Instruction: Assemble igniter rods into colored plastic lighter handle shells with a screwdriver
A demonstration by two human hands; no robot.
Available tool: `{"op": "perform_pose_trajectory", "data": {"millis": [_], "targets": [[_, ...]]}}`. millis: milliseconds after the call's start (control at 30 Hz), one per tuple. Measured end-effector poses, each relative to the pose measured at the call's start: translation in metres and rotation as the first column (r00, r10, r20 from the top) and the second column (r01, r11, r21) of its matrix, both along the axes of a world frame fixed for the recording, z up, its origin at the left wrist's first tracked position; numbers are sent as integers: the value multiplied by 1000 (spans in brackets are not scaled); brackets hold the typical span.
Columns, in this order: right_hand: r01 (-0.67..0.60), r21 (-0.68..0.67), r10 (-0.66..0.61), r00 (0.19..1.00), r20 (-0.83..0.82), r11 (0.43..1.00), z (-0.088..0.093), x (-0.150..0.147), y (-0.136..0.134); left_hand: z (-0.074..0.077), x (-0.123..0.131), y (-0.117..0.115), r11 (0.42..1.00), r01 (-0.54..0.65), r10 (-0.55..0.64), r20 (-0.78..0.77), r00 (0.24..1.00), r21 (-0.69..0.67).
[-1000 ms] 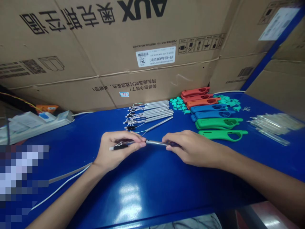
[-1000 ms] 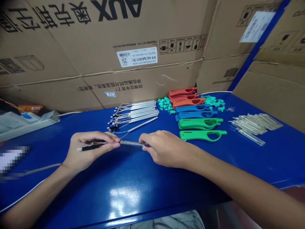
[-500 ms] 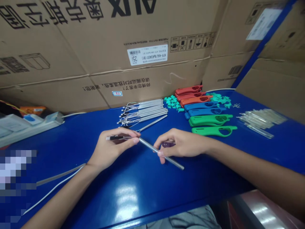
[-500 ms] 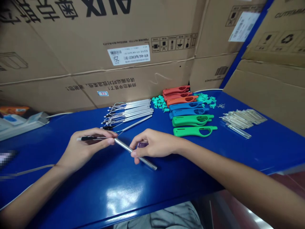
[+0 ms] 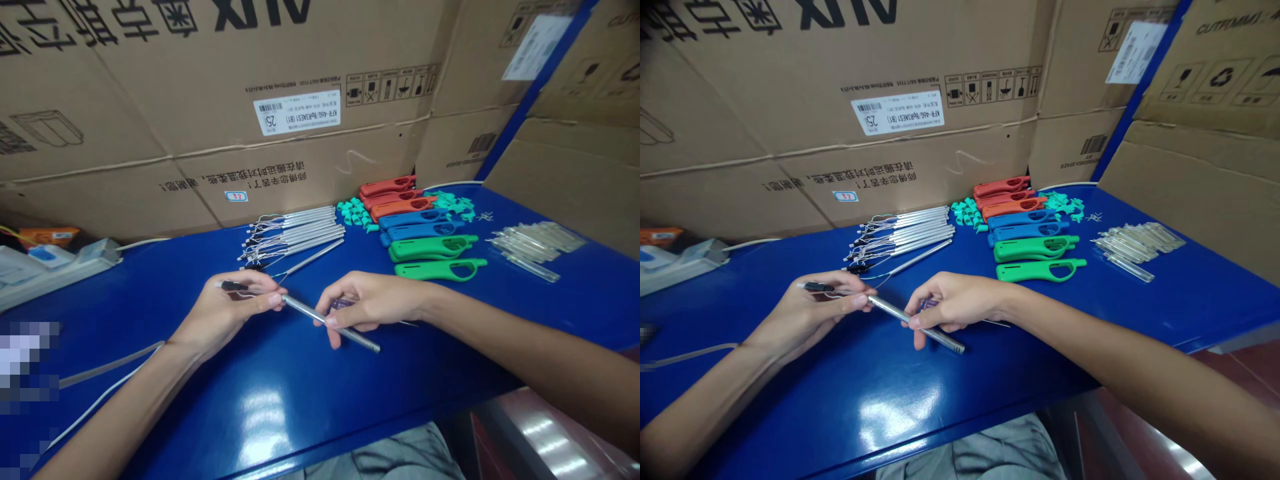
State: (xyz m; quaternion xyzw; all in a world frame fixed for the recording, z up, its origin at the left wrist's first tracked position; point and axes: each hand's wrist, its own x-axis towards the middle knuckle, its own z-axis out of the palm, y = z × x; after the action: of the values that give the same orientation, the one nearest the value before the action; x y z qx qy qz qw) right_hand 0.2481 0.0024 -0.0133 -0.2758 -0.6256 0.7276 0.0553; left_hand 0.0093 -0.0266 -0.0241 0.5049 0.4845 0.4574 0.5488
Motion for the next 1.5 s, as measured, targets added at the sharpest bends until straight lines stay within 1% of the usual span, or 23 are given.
{"op": "perform_pose_trajectory", "data": {"millis": [200,333,500,633,767,1000,1267,1500], "targets": [[-9,-36,9,1000,-5,999,-4,1,3,1,1,-1,999,-2,4,25,1000,-48],[0,-20,1,1000,11,1000,-7,1,4,2,0,-1,995,-10,13,32,999,-96],[-17,-27,17,1000,9,999,-8,0,4,3,-2,0,991,58,-49,74,996,-120],[-40,-58,39,999,-10,998,-9,1,4,5,-1,0,978,105,-82,128,988,-179],[-56,-70,55,998,-13,996,-12,3,7,7,-2,0,971,90,-58,143,988,-224],[-70,-87,70,997,-13,994,-14,3,8,5,-4,1,981,50,-39,62,997,-186],[-69,-75,68,998,-11,995,-13,3,7,5,-5,2,984,68,-60,48,997,-165],[-79,-78,78,997,-18,994,-13,3,7,7,-3,0,982,43,-40,22,999,-186]]}}
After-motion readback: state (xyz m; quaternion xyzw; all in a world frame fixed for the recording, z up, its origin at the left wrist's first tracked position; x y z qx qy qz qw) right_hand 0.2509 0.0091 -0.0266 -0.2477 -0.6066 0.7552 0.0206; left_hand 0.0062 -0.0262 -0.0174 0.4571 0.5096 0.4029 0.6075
